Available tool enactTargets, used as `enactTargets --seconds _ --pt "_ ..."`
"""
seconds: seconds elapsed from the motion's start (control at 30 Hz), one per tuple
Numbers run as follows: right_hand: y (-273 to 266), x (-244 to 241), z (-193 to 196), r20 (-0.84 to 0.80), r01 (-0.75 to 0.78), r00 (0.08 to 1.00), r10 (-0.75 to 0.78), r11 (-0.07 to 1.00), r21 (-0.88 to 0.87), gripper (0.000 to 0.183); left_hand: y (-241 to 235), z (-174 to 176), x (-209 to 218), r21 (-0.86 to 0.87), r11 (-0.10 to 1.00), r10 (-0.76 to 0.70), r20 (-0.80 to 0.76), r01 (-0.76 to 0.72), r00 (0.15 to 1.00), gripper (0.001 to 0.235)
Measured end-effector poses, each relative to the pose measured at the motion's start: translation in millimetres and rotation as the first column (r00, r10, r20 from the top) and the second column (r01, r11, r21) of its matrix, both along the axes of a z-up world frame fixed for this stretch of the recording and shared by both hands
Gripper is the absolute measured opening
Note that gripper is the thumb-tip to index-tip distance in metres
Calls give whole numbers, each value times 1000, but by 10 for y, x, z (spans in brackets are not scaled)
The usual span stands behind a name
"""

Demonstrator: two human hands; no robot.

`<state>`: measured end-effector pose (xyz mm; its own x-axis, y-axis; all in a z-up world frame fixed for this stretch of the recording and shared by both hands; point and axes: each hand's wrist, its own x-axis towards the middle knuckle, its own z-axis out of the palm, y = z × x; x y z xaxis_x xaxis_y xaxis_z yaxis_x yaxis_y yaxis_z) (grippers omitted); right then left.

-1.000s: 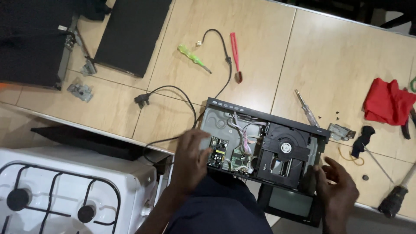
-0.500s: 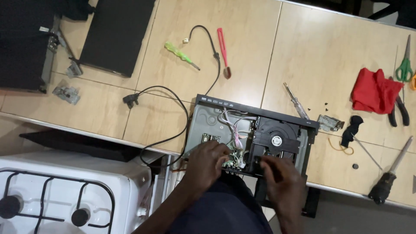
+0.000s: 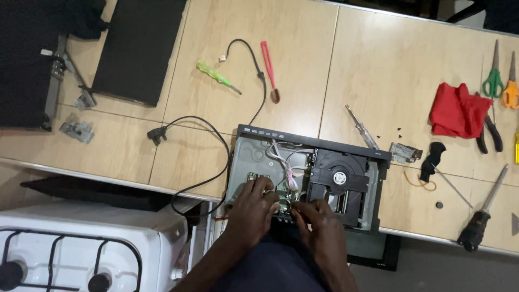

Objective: The person uses a screwdriver to loosen screws on the back of a DVD player, then rotates the unit to access the interior. They connect a power cable to the internal circuit board and continue adjusting internal components.

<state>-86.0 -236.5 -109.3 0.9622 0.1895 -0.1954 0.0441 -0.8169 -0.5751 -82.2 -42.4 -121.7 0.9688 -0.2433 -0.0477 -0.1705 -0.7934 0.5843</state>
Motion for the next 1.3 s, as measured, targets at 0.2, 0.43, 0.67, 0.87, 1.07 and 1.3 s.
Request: enactTargets --seconds 0.2,0.43,0.67,0.87,1.07,1.3 --pt "61 17 147 -43 -50 998 47 996 -68 26 30 -25 -8 7 999 -38 100 38 994 18" --pt "-65 -126 208 -85 -103 991 102 995 -6 40 35 -66 56 -52 998 -34 66 38 997 20" --pt "-189 -196 254 58 -44 998 35 986 162 31 39 68 86 -145 983 -105 56 112 993 15" --pt "-573 -194 269 231 255 931 -284 956 146 18 -18 233 236 -233 962 -129 75 143 989 11" --pt "-975 -36 354 236 557 785 -573 819 137 20 -256 376 446 -138 988 -72 -60 63 996 18" --pt "-963 244 140 82 551 816 -573 812 191 31 -504 165 673 6 996 -91 -5 91 996 48"
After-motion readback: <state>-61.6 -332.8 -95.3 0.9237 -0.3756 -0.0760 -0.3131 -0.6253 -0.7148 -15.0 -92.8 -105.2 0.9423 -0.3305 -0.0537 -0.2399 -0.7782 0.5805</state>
